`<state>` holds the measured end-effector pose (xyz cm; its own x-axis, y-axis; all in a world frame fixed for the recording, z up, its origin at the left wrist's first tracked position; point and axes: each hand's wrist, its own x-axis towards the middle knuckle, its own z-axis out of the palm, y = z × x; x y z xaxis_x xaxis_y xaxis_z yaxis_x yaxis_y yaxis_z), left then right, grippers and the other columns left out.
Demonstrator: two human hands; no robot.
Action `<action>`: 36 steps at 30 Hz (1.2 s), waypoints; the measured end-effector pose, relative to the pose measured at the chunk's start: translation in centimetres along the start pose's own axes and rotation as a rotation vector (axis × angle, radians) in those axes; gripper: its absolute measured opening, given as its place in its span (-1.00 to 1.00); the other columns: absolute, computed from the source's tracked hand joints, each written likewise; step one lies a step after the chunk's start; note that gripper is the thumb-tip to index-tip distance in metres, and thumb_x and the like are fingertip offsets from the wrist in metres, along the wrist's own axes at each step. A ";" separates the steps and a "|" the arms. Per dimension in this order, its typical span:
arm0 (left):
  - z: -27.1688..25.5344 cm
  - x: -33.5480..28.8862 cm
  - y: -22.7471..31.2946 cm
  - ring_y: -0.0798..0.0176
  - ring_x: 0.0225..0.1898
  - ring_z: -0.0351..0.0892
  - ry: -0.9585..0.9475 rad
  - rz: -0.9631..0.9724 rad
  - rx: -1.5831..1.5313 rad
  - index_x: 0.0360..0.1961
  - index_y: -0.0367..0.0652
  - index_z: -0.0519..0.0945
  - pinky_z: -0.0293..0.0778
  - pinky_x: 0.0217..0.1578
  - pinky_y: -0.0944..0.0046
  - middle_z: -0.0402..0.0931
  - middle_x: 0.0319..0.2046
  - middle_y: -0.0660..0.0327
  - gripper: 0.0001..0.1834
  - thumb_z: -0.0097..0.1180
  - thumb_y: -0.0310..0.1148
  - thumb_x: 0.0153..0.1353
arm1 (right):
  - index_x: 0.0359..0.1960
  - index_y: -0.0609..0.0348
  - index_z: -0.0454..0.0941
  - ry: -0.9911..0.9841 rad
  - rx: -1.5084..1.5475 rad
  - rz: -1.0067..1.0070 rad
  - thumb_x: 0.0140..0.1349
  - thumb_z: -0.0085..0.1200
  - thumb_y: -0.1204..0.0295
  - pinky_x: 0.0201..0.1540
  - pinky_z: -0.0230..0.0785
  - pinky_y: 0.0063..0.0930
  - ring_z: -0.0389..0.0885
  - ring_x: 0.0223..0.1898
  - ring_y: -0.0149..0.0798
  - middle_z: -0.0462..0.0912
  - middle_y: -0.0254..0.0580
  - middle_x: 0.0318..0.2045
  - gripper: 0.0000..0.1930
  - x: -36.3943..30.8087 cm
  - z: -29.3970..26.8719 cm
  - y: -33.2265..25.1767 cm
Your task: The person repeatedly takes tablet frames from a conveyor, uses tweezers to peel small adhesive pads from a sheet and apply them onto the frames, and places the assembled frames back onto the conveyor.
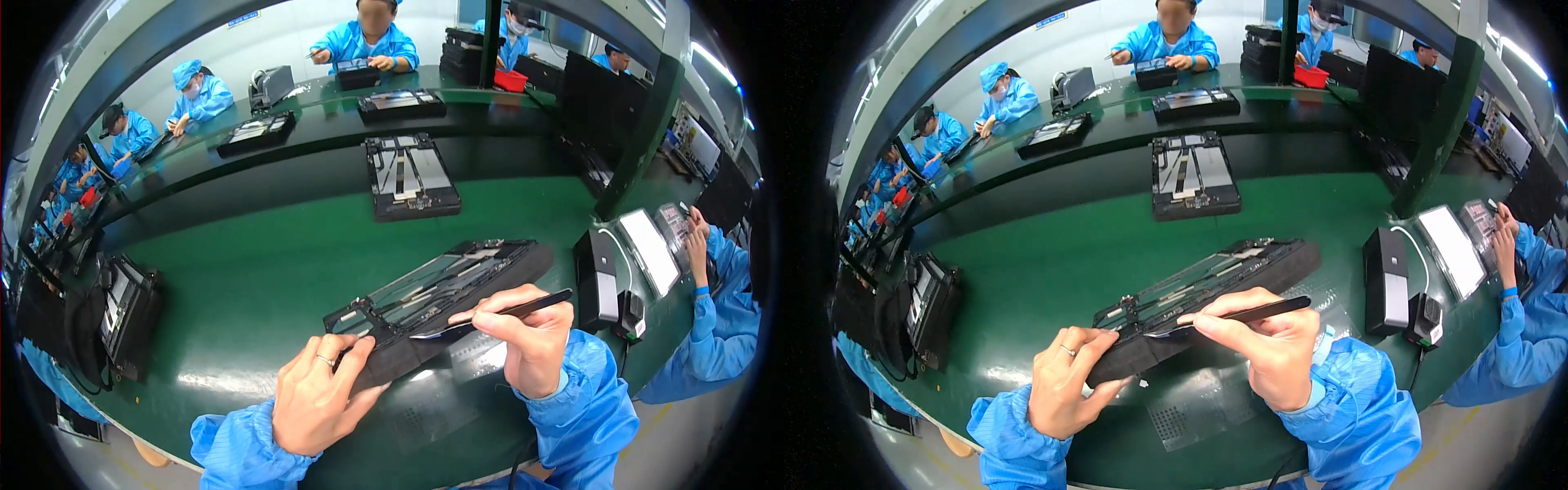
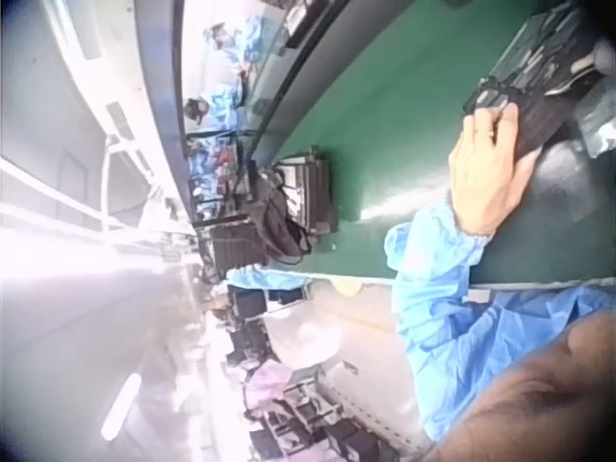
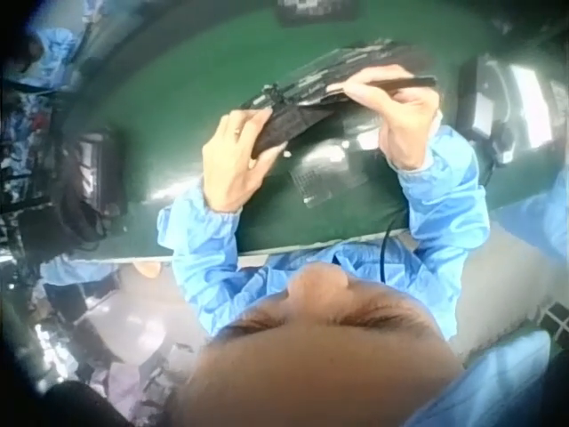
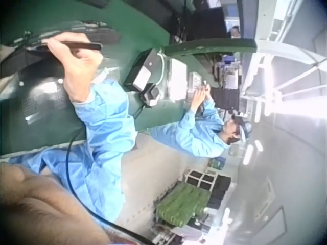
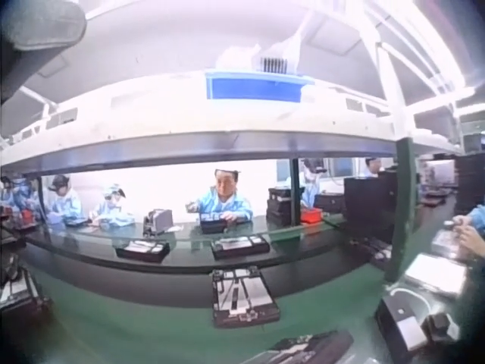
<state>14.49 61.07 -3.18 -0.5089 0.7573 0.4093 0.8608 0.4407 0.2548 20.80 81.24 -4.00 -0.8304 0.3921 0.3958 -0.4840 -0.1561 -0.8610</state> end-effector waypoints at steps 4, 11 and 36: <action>0.3 0.0 -0.2 0.14 -0.43 0.38 0.021 0.008 -0.035 -0.20 -0.28 0.42 0.40 -0.49 0.26 0.36 -0.35 0.10 -0.47 0.27 -0.38 -0.29 | -0.51 0.42 0.54 0.009 -0.044 0.035 -0.10 0.09 0.69 -0.36 0.37 -0.61 0.54 -0.45 -0.37 0.58 -0.11 -0.50 -0.93 0.4 0.3 0.2; 0.4 -0.1 -0.6 0.16 -0.42 0.37 0.030 0.007 -0.063 -0.19 -0.27 0.43 0.39 -0.50 0.27 0.35 -0.34 0.10 -0.44 0.28 -0.37 -0.32 | -0.53 0.43 0.53 0.009 -0.041 -0.031 -0.13 0.08 0.71 -0.38 0.38 -0.58 0.55 -0.47 -0.33 0.58 -0.09 -0.52 -0.93 0.8 0.3 0.6; 0.6 0.1 -0.6 0.16 -0.38 0.37 -0.022 -0.005 -0.068 -0.17 -0.25 0.42 0.39 -0.51 0.28 0.33 -0.30 0.11 -0.42 0.29 -0.35 -0.34 | -0.46 0.38 0.57 -0.042 -0.176 0.050 -0.09 0.09 0.66 -0.47 0.25 -0.61 0.44 -0.53 -0.41 0.53 -0.16 -0.57 -0.90 0.7 -0.4 0.2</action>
<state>13.94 61.20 -3.78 -0.5121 0.7660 0.3885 0.8550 0.4115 0.3157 20.25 81.87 -4.04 -0.8651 0.3488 0.3605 -0.3888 -0.0121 -0.9212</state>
